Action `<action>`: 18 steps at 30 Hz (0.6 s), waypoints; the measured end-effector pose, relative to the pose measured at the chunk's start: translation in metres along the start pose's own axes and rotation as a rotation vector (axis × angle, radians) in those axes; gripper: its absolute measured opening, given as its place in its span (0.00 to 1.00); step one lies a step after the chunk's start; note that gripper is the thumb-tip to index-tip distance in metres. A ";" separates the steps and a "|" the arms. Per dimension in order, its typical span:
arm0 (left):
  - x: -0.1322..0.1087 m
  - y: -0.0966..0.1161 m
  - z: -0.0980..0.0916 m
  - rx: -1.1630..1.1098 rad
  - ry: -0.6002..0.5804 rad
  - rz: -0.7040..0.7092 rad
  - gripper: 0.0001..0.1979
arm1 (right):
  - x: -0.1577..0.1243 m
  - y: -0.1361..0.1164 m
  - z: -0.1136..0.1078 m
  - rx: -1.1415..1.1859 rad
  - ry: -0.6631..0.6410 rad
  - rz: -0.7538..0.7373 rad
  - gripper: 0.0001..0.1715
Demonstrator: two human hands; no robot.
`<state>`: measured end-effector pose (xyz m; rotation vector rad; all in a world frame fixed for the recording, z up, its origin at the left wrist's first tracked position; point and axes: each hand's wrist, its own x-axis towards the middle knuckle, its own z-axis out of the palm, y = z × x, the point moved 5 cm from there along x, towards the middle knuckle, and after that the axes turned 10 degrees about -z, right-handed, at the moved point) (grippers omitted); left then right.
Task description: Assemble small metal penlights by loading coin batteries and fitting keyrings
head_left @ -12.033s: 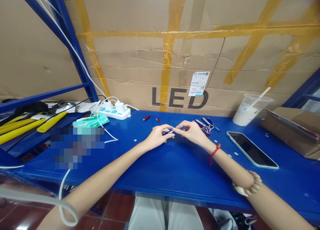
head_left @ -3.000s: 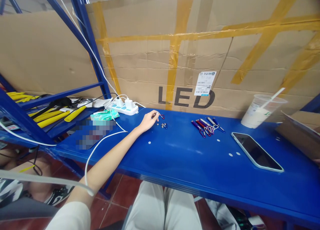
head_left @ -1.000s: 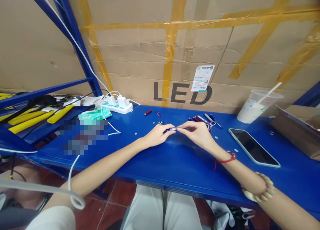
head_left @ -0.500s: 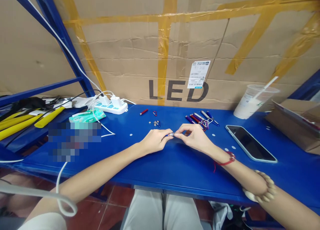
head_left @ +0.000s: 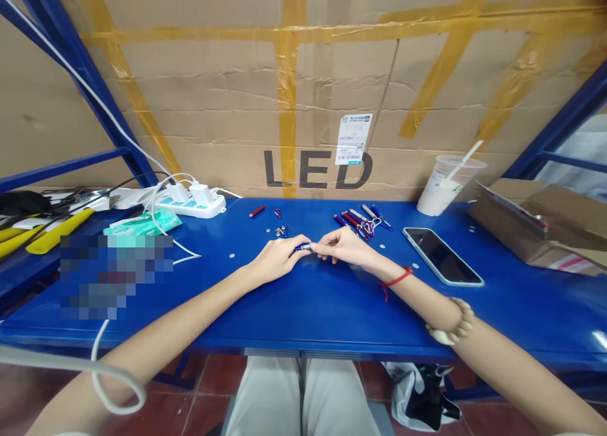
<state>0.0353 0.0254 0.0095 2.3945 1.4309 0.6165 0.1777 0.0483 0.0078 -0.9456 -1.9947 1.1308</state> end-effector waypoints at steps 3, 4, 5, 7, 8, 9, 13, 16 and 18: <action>0.000 0.003 -0.002 -0.022 -0.020 -0.061 0.15 | 0.000 -0.002 0.000 0.031 0.001 0.034 0.23; 0.001 0.003 -0.002 -0.026 -0.020 -0.069 0.15 | 0.000 -0.002 0.000 0.023 0.006 0.037 0.24; 0.001 0.003 -0.002 -0.030 -0.014 -0.073 0.14 | 0.000 -0.003 0.000 0.005 0.022 0.025 0.24; 0.002 0.002 -0.004 -0.047 0.011 -0.087 0.14 | 0.000 -0.007 -0.005 -0.072 0.110 -0.062 0.25; 0.003 0.001 -0.004 -0.060 0.026 -0.093 0.14 | 0.000 -0.010 -0.008 -0.119 0.164 -0.141 0.25; 0.004 -0.001 -0.004 -0.076 0.037 -0.095 0.15 | 0.000 -0.014 -0.011 -0.169 0.210 -0.236 0.24; 0.007 -0.003 -0.004 -0.138 0.037 -0.081 0.16 | -0.004 -0.025 -0.016 -0.348 0.221 -0.556 0.16; 0.006 -0.002 -0.001 -0.187 -0.012 -0.054 0.15 | -0.005 -0.024 -0.016 -0.454 0.190 -0.630 0.13; 0.005 0.000 0.001 -0.228 -0.043 -0.029 0.14 | -0.006 -0.023 -0.015 -0.498 0.170 -0.625 0.12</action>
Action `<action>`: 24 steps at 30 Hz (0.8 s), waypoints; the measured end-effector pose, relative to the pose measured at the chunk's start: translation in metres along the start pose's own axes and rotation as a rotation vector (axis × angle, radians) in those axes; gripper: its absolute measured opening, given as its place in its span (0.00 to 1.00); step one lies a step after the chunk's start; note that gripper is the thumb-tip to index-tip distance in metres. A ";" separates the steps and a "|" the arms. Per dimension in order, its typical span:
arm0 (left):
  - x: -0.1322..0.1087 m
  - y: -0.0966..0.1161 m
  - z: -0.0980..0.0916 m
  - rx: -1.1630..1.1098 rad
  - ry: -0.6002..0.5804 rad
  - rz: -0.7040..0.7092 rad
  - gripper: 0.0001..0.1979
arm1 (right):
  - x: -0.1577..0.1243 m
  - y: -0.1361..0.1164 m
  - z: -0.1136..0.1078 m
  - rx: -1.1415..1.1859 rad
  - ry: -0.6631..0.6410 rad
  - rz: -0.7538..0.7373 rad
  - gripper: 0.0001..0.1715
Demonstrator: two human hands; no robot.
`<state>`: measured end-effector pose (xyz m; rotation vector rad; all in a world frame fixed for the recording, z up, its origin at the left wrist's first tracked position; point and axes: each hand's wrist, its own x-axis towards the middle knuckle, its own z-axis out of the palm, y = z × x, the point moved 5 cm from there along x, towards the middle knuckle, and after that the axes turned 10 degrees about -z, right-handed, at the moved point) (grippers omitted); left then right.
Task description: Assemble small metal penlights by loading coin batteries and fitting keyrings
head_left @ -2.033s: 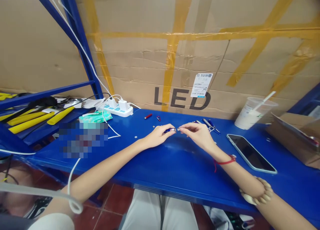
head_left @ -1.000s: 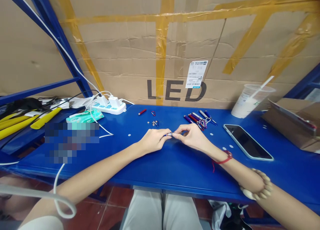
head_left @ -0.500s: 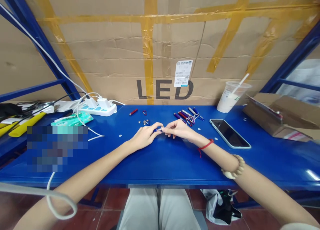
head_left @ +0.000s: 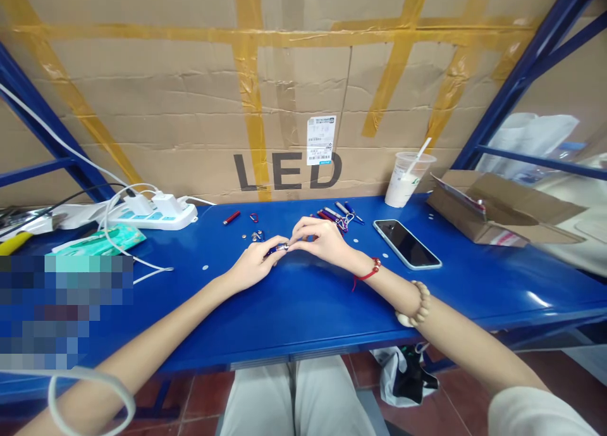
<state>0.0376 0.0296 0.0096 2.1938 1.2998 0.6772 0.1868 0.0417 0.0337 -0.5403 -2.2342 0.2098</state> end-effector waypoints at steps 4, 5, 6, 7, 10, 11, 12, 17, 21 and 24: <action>-0.003 0.001 0.004 -0.041 -0.033 0.001 0.12 | -0.001 0.000 0.002 -0.037 -0.053 0.064 0.09; -0.004 0.001 0.005 -0.042 -0.037 -0.006 0.12 | -0.001 0.000 0.003 -0.040 -0.063 0.083 0.08; -0.004 0.001 0.006 -0.041 -0.035 -0.013 0.11 | -0.002 -0.001 0.003 -0.041 -0.072 0.100 0.08; -0.005 0.000 0.007 -0.040 -0.029 -0.020 0.10 | -0.002 -0.001 0.004 -0.040 -0.079 0.117 0.07; -0.007 -0.001 0.008 -0.028 -0.009 -0.030 0.08 | -0.003 -0.001 0.006 -0.026 -0.092 0.157 0.05; -0.007 -0.001 0.009 -0.021 -0.006 -0.031 0.08 | -0.004 -0.001 0.007 -0.019 -0.092 0.162 0.05; -0.008 -0.001 0.009 -0.012 -0.006 -0.032 0.08 | -0.004 0.000 0.008 -0.011 -0.089 0.164 0.05; -0.012 0.000 0.009 0.072 0.001 -0.054 0.06 | -0.007 0.001 0.014 0.048 -0.064 0.171 0.04; -0.013 0.000 0.009 0.153 -0.011 -0.061 0.06 | -0.008 0.002 0.016 0.082 -0.043 0.191 0.04; -0.013 0.001 0.009 0.184 -0.004 -0.043 0.06 | -0.008 0.001 0.017 0.110 -0.045 0.203 0.04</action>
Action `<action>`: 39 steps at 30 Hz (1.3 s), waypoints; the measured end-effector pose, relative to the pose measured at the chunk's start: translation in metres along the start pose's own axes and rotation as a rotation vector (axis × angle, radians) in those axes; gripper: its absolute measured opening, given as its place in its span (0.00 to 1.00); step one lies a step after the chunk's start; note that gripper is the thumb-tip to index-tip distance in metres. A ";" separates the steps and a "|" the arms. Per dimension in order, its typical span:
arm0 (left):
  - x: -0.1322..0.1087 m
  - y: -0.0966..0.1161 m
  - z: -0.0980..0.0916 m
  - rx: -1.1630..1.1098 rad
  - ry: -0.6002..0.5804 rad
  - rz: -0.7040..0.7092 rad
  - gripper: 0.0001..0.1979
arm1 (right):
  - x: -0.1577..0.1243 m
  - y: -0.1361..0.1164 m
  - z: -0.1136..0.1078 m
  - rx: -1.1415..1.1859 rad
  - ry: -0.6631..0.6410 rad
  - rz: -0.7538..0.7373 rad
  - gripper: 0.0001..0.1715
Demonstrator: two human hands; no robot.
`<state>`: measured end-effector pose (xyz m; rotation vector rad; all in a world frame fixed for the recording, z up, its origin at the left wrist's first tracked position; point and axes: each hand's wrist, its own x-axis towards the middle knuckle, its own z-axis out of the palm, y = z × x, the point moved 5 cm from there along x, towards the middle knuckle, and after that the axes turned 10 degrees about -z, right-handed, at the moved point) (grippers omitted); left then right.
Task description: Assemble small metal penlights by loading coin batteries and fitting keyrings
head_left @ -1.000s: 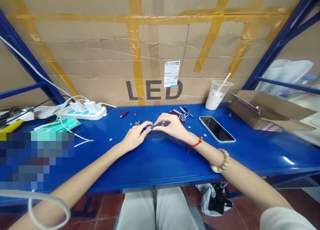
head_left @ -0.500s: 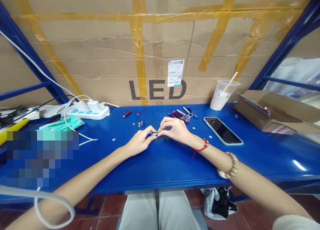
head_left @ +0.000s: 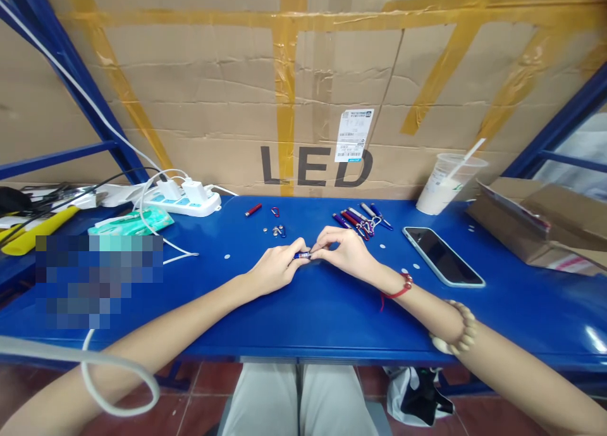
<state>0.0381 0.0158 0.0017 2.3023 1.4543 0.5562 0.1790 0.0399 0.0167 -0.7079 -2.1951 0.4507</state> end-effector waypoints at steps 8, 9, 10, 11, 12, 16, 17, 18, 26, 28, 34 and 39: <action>0.002 -0.002 -0.001 0.022 0.047 0.026 0.07 | 0.000 0.000 0.001 0.023 0.007 0.076 0.04; 0.002 -0.002 -0.001 0.025 0.049 0.024 0.07 | 0.000 0.000 0.001 0.025 0.008 0.098 0.05; 0.002 -0.002 -0.001 0.027 0.051 0.019 0.07 | 0.001 0.000 0.001 0.030 0.010 0.121 0.06; 0.002 -0.002 -0.002 0.028 0.054 0.013 0.07 | 0.001 0.000 0.001 0.039 0.012 0.143 0.07; 0.003 -0.002 -0.002 0.027 0.059 0.007 0.07 | 0.001 0.000 0.001 0.051 0.014 0.162 0.08; 0.004 -0.001 -0.004 0.009 0.067 -0.007 0.09 | 0.002 0.002 0.001 0.121 0.004 0.230 0.11; 0.005 0.000 -0.005 -0.001 0.069 -0.013 0.09 | 0.002 0.003 0.002 0.142 -0.001 0.253 0.12; 0.005 0.000 -0.005 -0.015 0.071 -0.025 0.10 | 0.002 0.004 0.002 0.165 -0.006 0.276 0.13; 0.010 0.004 -0.011 -0.233 0.107 -0.065 0.12 | 0.009 -0.007 -0.021 0.000 0.187 -0.055 0.13; 0.010 0.005 -0.011 -0.279 0.080 -0.049 0.11 | 0.009 -0.010 -0.024 -0.036 0.159 -0.195 0.11; 0.009 0.010 -0.009 -0.357 -0.015 0.003 0.09 | 0.006 -0.013 -0.027 -0.162 0.106 -0.400 0.09; 0.008 0.013 -0.007 -0.388 -0.066 0.006 0.09 | 0.006 -0.018 -0.029 -0.207 0.045 -0.440 0.09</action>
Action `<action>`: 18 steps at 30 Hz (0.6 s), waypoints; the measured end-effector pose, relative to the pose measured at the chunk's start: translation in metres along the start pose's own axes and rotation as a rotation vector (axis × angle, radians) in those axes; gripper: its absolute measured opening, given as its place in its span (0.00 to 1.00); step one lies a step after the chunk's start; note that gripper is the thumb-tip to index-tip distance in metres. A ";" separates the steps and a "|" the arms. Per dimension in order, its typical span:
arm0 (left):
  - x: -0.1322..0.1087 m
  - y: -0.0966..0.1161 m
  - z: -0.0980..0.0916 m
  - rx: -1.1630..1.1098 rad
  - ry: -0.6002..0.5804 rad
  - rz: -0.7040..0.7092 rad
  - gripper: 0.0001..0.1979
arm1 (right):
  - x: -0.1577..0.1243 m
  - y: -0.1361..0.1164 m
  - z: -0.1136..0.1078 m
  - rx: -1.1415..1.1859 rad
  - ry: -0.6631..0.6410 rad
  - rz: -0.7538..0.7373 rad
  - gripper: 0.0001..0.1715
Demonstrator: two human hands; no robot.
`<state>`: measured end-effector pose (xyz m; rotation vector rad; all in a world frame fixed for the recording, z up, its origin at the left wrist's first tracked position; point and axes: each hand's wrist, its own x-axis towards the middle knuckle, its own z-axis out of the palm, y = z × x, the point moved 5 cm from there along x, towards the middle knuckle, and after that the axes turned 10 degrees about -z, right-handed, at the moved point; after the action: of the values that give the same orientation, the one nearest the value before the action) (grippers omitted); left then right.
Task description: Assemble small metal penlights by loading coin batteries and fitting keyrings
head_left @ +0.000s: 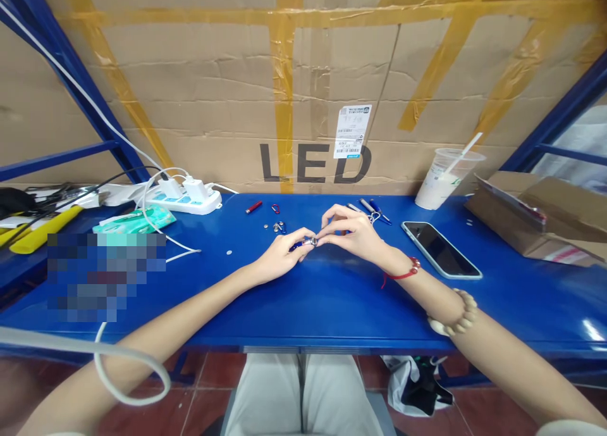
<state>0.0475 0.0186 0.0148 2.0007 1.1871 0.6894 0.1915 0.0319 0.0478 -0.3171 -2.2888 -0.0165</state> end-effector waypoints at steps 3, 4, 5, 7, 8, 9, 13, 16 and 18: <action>-0.001 0.000 0.003 0.000 -0.046 -0.015 0.09 | 0.000 -0.002 0.000 0.013 -0.059 0.007 0.10; -0.001 0.000 0.003 0.001 -0.061 -0.015 0.09 | 0.000 -0.002 0.001 0.019 -0.081 0.014 0.10; -0.002 0.000 0.004 0.004 -0.074 -0.013 0.09 | 0.000 -0.002 0.001 0.024 -0.102 0.021 0.10; -0.002 0.001 0.004 0.018 -0.094 -0.008 0.10 | 0.000 -0.002 0.002 0.033 -0.136 0.035 0.11; -0.003 0.001 0.004 0.028 -0.099 -0.008 0.10 | -0.001 -0.001 0.003 0.038 -0.149 0.043 0.11; -0.003 0.001 0.005 0.042 -0.102 -0.009 0.11 | -0.001 -0.001 0.004 0.043 -0.155 0.051 0.11; -0.004 -0.003 0.005 0.123 -0.083 -0.041 0.12 | -0.005 0.001 0.010 0.080 -0.151 0.085 0.10; -0.005 -0.007 0.006 0.195 -0.057 -0.061 0.13 | -0.008 0.002 0.015 0.086 -0.146 0.142 0.09; -0.005 -0.010 0.006 0.230 -0.046 -0.057 0.13 | -0.009 0.002 0.018 0.077 -0.143 0.203 0.07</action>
<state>0.0448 0.0159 0.0029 2.1485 1.3405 0.4937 0.1850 0.0340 0.0290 -0.5231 -2.3800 0.2031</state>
